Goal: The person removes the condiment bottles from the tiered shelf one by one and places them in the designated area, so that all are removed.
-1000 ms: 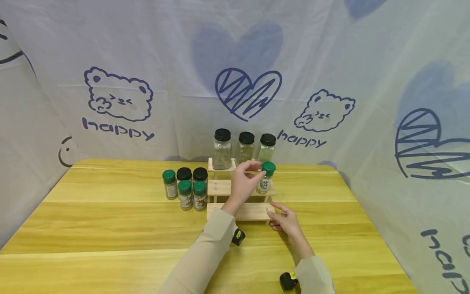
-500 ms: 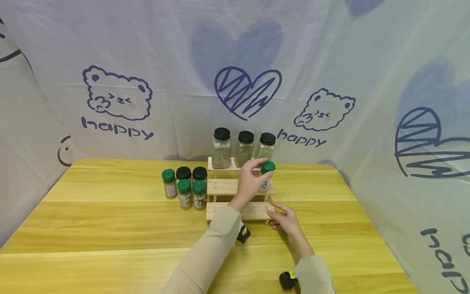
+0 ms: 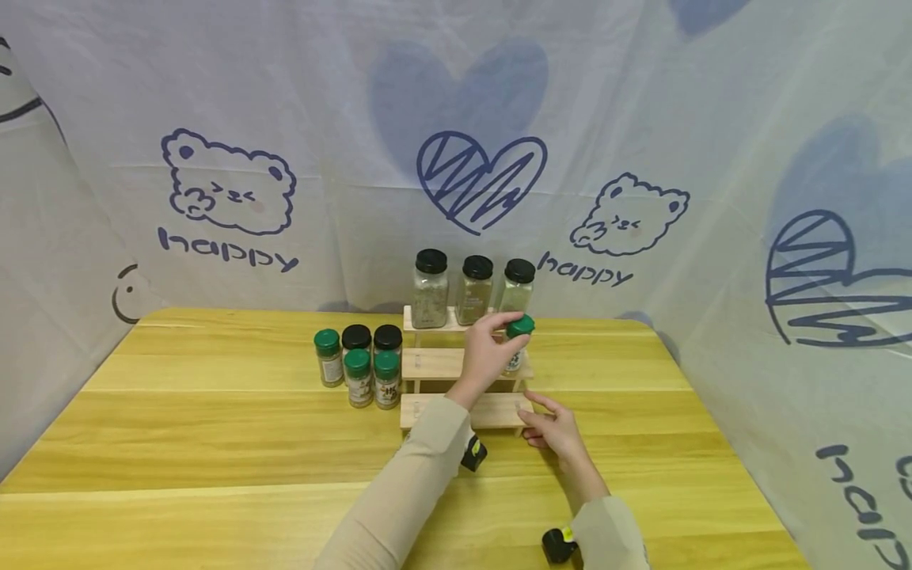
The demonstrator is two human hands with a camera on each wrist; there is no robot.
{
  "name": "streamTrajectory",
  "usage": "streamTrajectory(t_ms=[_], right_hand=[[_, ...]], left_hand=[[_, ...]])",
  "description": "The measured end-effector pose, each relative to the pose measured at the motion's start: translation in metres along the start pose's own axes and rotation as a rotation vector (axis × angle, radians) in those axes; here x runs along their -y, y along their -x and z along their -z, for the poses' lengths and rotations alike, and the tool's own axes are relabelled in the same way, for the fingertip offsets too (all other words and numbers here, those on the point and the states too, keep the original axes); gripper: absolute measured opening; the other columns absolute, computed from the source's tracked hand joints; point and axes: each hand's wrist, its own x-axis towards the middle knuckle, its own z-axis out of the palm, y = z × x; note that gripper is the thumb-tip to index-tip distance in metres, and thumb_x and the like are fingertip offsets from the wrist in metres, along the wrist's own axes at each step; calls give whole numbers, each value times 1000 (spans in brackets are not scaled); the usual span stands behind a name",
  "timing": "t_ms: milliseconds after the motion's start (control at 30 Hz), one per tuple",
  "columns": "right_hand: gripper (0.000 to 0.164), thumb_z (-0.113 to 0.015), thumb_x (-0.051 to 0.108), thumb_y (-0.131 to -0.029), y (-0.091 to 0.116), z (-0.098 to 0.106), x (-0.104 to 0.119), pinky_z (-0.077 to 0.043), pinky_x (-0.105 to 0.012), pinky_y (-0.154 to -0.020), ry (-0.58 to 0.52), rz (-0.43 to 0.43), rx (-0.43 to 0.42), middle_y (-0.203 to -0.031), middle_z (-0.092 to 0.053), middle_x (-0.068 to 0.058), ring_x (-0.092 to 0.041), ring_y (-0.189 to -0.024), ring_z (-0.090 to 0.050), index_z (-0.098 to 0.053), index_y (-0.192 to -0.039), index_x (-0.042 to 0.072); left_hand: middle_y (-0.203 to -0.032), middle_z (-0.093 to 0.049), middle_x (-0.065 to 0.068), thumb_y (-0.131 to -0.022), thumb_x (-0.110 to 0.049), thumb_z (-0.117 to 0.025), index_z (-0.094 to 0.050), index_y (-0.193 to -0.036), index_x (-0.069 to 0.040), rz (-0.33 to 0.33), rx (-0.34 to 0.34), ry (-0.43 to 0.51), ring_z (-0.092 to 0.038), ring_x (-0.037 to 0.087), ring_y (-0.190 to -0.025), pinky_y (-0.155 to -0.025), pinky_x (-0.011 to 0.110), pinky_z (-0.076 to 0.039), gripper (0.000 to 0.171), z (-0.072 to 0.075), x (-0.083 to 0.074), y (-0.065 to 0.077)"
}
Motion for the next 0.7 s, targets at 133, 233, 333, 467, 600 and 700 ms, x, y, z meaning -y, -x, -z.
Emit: streamTrajectory(t_ms=[133, 233, 333, 467, 600, 700], right_hand=[[46, -66, 12, -81, 0, -1, 0, -52, -26, -53, -2, -1, -2, -72, -64, -12, -15, -56, -60, -52, -124, 4], [45, -66, 13, -81, 0, -1, 1, -52, -27, -53, 0, -4, -8, -73, -64, -12, -15, -56, -60, -53, -124, 4], [45, -66, 13, -81, 0, -1, 1, -52, -27, -53, 1, -9, -16, -72, -65, -12, -15, -56, -60, -54, -123, 5], [44, -66, 13, -82, 0, -1, 1, -52, -27, -53, 3, -6, -19, -71, -65, -12, -15, -55, -60, -54, -123, 5], [43, -65, 12, -82, -1, -1, 0, -52, -27, -53, 12, -3, -17, -70, -64, -13, -16, -55, -60, -53, -123, 5], [43, -64, 12, -82, -1, -1, 0, -52, -27, -53, 12, -1, -17, -70, -64, -13, -16, -55, -60, -53, -123, 5]], left_hand=[[-100, -63, 12, -75, -5, -71, -66, -101, 0, -9, -3, -9, -60, 22, -88, -65, 21, -50, 27, 1, -1, 1], [-99, -63, 12, -74, -4, -71, -67, -100, 0, -13, -6, -11, -60, 21, -87, -64, 21, -50, 26, 2, -2, 2], [-98, -64, 11, -73, -3, -72, -67, -99, -1, -23, -13, -10, -60, 20, -85, -63, 21, -50, 26, 3, -3, 3], [-96, -64, 11, -73, -4, -73, -67, -97, -1, -52, -25, -9, -59, 20, -82, -61, 19, -49, 25, 4, -6, 4], [-95, -63, 10, -72, -4, -73, -68, -96, -1, -55, -35, -5, -59, 19, -81, -59, 19, -49, 25, 7, -10, 7], [-95, -63, 9, -71, -6, -74, -68, -95, -2, -50, -51, -8, -59, 19, -81, -59, 20, -49, 25, 11, -13, 10]])
